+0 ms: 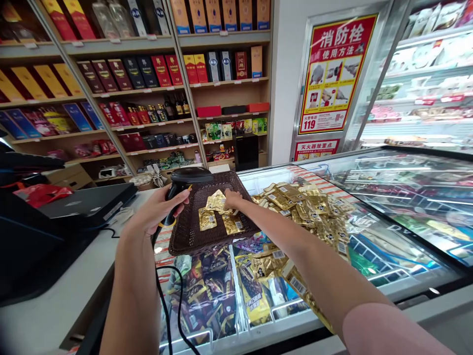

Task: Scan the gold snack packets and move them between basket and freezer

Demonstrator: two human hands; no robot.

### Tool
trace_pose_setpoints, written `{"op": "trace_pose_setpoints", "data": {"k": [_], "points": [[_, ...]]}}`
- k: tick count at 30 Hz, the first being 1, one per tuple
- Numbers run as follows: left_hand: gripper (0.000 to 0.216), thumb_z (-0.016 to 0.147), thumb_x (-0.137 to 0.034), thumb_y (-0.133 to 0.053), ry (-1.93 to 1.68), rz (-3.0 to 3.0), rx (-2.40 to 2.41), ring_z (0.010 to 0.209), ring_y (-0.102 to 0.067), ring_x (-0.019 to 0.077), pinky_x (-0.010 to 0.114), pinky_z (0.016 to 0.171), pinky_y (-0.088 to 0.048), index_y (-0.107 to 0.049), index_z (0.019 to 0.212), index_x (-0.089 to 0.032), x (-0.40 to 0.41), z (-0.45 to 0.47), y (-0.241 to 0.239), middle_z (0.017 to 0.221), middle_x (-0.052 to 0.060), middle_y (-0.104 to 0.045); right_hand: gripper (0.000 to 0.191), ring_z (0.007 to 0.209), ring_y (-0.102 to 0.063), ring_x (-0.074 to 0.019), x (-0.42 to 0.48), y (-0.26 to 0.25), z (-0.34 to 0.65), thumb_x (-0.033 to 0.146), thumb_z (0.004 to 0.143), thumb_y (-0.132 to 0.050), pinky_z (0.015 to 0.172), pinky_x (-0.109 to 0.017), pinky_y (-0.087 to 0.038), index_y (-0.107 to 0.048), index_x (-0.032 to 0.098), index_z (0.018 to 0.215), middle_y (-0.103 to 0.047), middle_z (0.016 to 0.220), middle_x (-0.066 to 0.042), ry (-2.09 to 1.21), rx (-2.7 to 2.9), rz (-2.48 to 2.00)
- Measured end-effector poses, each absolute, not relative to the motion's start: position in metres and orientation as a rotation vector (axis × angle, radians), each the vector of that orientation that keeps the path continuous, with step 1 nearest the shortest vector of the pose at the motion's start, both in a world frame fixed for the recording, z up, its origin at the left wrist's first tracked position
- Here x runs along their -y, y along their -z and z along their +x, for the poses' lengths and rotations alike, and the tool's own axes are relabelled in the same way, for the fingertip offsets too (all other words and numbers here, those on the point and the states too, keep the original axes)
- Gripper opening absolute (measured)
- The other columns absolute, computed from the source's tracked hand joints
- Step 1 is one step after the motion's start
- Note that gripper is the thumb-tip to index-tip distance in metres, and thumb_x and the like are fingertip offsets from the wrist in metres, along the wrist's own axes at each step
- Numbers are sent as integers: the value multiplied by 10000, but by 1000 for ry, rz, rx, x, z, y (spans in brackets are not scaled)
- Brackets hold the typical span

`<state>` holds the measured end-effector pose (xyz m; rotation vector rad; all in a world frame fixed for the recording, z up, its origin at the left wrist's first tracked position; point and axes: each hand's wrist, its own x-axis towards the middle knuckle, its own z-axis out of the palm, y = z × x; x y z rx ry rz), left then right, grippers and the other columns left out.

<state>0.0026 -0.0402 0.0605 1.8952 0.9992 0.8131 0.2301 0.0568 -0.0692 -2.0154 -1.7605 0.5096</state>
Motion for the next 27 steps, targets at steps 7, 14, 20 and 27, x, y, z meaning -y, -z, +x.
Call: {"op": "trace_pose_setpoints", "data": {"k": [7,14,20,27], "points": [[395,745,-543,-707,-891,1861,-968,507,-459,84,205,469,-333,-568,802,-177,40,7,-60,660,-14,-553,182,847,-611,-202,-22,48,266,310,729,-699,692,-259,-423,-689,187,863,-690,853,-34,-420,1560,-1794],[412,751,-546,-702,-834,1807,-922,529,-461,79,192,464,-334,-565,840,-167,44,22,-58,706,-5,-559,399,729,-628,-171,31,37,325,455,708,-711,674,-281,-474,-596,200,992,-701,813,-6,-606,1096,-1090],[427,751,-566,-687,-732,1848,-897,520,-430,68,192,472,-314,-534,799,-170,58,36,-58,703,-2,-564,378,630,-605,-164,55,12,360,493,670,-753,575,-257,-454,-567,196,814,-677,684,-11,-554,1058,-1161],[459,729,-600,-691,-581,1883,-941,502,-399,74,196,462,-297,-521,773,-176,69,50,-54,582,-25,-520,274,472,-412,-102,78,-7,379,466,836,-577,470,-213,-259,-580,194,807,-479,504,56,-318,1164,-1456]]}}
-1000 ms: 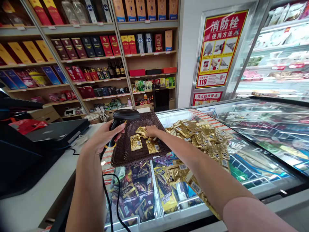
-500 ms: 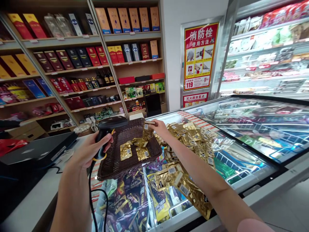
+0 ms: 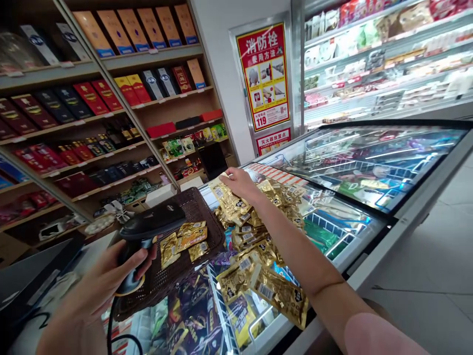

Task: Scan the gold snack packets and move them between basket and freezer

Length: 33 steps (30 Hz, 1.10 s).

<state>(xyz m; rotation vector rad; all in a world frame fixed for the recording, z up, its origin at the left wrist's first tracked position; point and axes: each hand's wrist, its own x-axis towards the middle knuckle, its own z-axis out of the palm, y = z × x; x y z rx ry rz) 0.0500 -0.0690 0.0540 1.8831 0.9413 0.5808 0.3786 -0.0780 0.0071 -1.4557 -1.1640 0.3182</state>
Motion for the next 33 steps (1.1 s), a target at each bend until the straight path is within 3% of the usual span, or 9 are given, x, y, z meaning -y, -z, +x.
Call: {"op": "trace_pose_setpoints", "data": {"k": [19,33], "points": [[421,797,-588,-636,-496,1941,-911,495,-385,73,198,457,-269,-497,784,-191,63,53,-47,553,-49,-474,265,423,-379,-86,73,-1,382,460,854,-546,419,-209,-223,-535,207,777,-451,523,57,-398,1170,-1504],[436,755,-598,-661,-527,1935,-984,463,-359,75,201,437,-256,-521,784,-186,76,66,-51,532,-60,-466,247,411,-377,-85,78,-7,378,443,850,-571,404,-217,-223,-535,205,797,-468,533,54,-504,1148,-1471]]}}
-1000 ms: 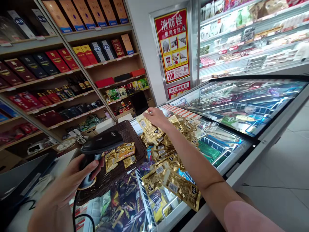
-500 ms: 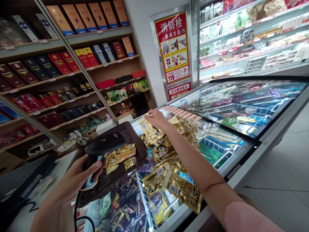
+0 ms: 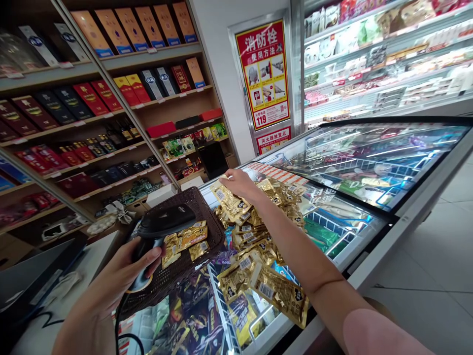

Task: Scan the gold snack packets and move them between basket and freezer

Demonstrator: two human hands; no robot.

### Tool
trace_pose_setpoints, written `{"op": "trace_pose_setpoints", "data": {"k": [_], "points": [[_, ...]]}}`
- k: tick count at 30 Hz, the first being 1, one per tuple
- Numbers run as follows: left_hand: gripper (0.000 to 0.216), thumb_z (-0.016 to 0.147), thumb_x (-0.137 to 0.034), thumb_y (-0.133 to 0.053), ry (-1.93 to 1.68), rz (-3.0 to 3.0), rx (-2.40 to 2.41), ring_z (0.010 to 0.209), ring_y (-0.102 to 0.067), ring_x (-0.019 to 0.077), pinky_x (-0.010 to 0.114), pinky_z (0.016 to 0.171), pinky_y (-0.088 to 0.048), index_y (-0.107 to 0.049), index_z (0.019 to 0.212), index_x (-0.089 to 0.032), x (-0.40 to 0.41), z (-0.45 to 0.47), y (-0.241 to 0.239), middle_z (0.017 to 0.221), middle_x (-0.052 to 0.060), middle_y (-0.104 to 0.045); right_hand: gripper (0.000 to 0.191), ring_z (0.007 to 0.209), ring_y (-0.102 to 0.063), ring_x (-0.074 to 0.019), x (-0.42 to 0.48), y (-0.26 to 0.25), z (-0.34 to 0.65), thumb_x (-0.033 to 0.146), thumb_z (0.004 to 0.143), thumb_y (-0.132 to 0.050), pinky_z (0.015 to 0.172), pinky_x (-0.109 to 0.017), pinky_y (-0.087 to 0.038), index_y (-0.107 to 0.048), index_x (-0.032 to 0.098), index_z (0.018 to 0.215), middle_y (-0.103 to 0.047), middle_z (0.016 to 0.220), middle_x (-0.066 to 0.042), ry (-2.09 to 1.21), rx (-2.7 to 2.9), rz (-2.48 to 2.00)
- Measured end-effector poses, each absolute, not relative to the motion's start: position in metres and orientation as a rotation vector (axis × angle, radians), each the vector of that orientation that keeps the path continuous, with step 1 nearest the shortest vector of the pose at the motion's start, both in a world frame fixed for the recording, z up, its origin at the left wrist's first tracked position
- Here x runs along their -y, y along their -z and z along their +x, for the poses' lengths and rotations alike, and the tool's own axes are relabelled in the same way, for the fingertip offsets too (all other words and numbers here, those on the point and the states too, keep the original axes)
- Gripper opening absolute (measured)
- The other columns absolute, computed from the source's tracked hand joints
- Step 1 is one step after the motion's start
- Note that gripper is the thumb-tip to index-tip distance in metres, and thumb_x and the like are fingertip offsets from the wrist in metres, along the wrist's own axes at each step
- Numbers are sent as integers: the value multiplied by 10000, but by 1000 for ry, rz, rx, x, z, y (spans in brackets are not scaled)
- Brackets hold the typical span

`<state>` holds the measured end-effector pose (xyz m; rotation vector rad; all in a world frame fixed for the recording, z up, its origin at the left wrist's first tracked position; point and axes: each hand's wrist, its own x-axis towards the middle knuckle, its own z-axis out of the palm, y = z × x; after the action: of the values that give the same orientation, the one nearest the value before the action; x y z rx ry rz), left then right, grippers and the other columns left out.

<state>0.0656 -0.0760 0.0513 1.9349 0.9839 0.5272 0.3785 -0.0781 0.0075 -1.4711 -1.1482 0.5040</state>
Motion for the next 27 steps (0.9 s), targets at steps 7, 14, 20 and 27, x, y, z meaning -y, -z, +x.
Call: {"op": "trace_pose_setpoints", "data": {"k": [7,14,20,27], "points": [[441,732,-597,-682,-528,1947,-987,475,-384,82,202,450,-276,-515,747,-189,74,67,-49,531,-54,-474,199,443,-402,-90,83,-11,379,392,840,-593,455,-223,-266,-554,200,811,-488,552,52,-496,1187,-1587],[402,743,-567,-684,-490,1978,-953,482,-391,94,204,453,-293,-535,777,-196,70,72,-41,526,-57,-458,190,499,-450,-104,90,-14,380,363,835,-615,502,-233,-310,-594,182,890,-545,606,28,-564,1299,-1711],[369,752,-511,-696,-487,1998,-908,487,-367,84,200,461,-275,-509,730,-194,70,75,-37,521,-60,-453,190,519,-449,-99,89,-14,378,358,828,-630,518,-230,-331,-597,177,871,-535,630,28,-564,1270,-1677],[412,754,-560,-676,-596,1935,-964,494,-396,88,197,465,-286,-505,731,-186,72,78,-41,536,-49,-475,277,658,-576,-142,78,-1,414,239,837,-584,510,-237,-451,-544,165,1101,-612,970,-87,-365,829,-1628]]}}
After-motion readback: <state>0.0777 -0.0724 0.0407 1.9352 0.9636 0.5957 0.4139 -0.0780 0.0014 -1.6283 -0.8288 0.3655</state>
